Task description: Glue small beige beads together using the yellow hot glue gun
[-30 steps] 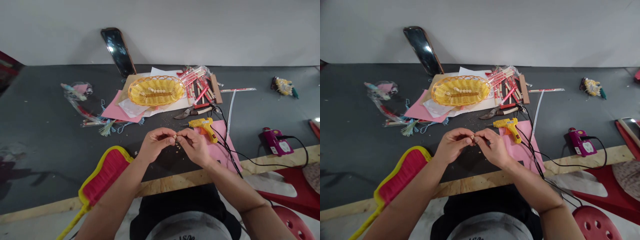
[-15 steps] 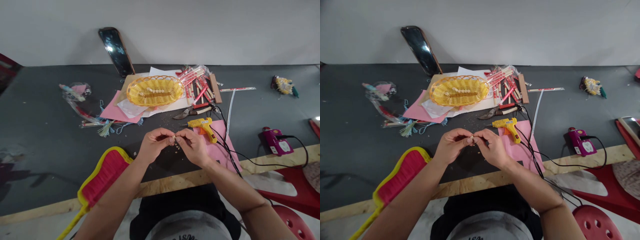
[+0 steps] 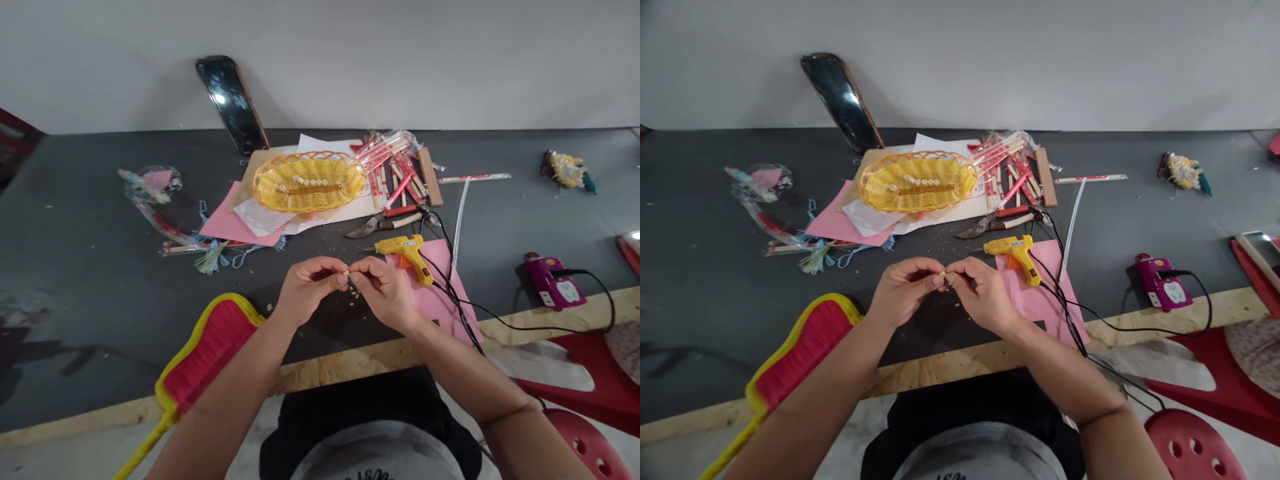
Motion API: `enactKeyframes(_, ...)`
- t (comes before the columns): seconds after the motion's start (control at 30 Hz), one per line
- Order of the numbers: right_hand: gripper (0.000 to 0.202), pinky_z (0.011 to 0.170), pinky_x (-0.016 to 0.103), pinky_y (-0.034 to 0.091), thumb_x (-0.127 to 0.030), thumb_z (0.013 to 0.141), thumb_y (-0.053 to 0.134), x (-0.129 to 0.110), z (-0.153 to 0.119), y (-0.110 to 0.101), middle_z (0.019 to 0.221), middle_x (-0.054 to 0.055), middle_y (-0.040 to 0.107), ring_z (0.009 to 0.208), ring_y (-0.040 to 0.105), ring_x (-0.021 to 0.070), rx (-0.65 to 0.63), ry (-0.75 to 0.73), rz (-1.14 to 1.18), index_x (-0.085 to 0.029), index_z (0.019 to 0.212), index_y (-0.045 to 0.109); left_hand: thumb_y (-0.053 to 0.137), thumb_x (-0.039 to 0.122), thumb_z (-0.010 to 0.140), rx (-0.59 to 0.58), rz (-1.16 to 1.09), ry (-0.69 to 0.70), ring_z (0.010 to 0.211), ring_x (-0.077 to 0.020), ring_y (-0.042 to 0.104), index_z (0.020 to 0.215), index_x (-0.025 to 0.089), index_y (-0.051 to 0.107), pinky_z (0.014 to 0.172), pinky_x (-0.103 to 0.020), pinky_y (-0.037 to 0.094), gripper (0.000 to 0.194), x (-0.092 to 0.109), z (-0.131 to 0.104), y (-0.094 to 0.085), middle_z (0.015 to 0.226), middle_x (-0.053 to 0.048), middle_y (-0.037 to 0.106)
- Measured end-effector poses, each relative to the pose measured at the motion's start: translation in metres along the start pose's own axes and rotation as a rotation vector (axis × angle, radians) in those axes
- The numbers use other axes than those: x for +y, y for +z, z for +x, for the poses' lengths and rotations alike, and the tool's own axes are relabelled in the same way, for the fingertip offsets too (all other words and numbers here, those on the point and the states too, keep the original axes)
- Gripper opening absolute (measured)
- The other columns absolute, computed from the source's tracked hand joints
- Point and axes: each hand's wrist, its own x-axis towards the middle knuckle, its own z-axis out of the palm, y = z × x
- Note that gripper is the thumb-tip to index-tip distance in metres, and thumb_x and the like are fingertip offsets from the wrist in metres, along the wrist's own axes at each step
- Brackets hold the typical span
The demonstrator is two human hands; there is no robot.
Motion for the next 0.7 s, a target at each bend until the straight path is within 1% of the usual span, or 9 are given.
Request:
enactKeyframes(0.07,0.013,0.073,0.027,0.055,-0.022,0.094,0.058,0.0032,0.0002,-0.0002,0.083,0.002,0.072,0.076,0.067,0.0144,-0.005,0.029,0.009,-0.021,0.091,0.070,0.093,0.031,0.062,0.014,-0.016,-0.007,0.060,-0.0112,0.066,0.080,0.017,0.078,0.063,-0.023,0.056,0.027,0.0021,0.0004,0.0012,0.070,-0.001,0.073)
enactKeyframes(0.13,0.013,0.073,0.027,0.056,-0.023,0.094,0.059,0.0072,0.0002,-0.0004,0.091,0.003,0.073,0.081,0.068,0.0153,0.008,0.027,0.036,-0.021,0.101,0.071,0.093,0.030,0.062,0.021,-0.056,-0.005,0.059,-0.0105,0.065,0.082,0.017,0.076,0.061,-0.023,0.056,0.030,0.0049,0.0008,0.0028,0.069,0.000,0.072)
enactKeyframes(0.2,0.020,0.076,0.029,0.057,-0.023,0.093,0.061,0.0097,0.0002,-0.0006,0.098,0.005,0.073,0.087,0.069,0.0164,0.020,-0.014,0.065,-0.023,0.111,0.069,0.094,0.027,0.062,0.014,-0.108,-0.016,0.057,-0.0098,0.064,0.085,0.017,0.073,0.059,-0.021,0.055,0.032,0.0075,0.0012,0.0038,0.067,0.002,0.071)
enactKeyframes(0.23,0.021,0.078,0.030,0.057,-0.023,0.094,0.062,0.0098,0.0002,-0.0007,0.100,0.005,0.073,0.089,0.069,0.0169,0.016,-0.044,0.070,-0.023,0.113,0.069,0.094,0.025,0.061,0.005,-0.132,-0.028,0.056,-0.0097,0.064,0.086,0.017,0.072,0.057,-0.021,0.055,0.034,0.0084,0.0014,0.0041,0.067,0.002,0.070)
enactKeyframes(0.37,0.015,0.083,0.033,0.057,-0.021,0.095,0.061,0.0056,0.0006,-0.0012,0.095,0.004,0.074,0.090,0.068,0.0180,-0.012,-0.122,0.029,-0.025,0.104,0.073,0.094,0.023,0.060,-0.032,-0.181,-0.076,0.056,-0.0104,0.064,0.088,0.018,0.068,0.056,-0.021,0.055,0.039,0.0096,0.0022,0.0043,0.066,0.002,0.071)
enactKeyframes(0.47,0.013,0.080,0.032,0.057,-0.020,0.095,0.062,0.0034,0.0004,-0.0018,0.092,0.003,0.073,0.088,0.068,0.0180,0.028,-0.141,0.001,-0.025,0.100,0.073,0.095,0.027,0.060,-0.052,-0.150,-0.099,0.057,-0.0093,0.063,0.082,0.016,0.072,0.056,-0.020,0.054,0.033,0.0095,0.0020,0.0045,0.067,0.001,0.071)
enactKeyframes(0.6,0.015,0.080,0.032,0.057,-0.018,0.095,0.061,0.0043,-0.0004,-0.0022,0.090,0.003,0.073,0.088,0.068,0.0177,0.048,-0.179,-0.011,-0.025,0.101,0.073,0.093,0.038,0.063,-0.079,-0.117,-0.117,0.056,-0.0089,0.061,0.077,0.016,0.078,0.057,-0.021,0.053,0.030,0.0100,0.0002,0.0046,0.067,-0.001,0.073)
enactKeyframes(0.7,0.015,0.080,0.032,0.057,-0.019,0.095,0.063,0.0053,-0.0012,-0.0012,0.092,0.003,0.074,0.087,0.069,0.0177,0.047,-0.161,-0.006,-0.026,0.103,0.074,0.093,0.037,0.063,-0.056,-0.083,-0.109,0.056,-0.0087,0.060,0.076,0.017,0.079,0.058,-0.021,0.052,0.028,0.0100,-0.0004,0.0039,0.067,-0.001,0.073)
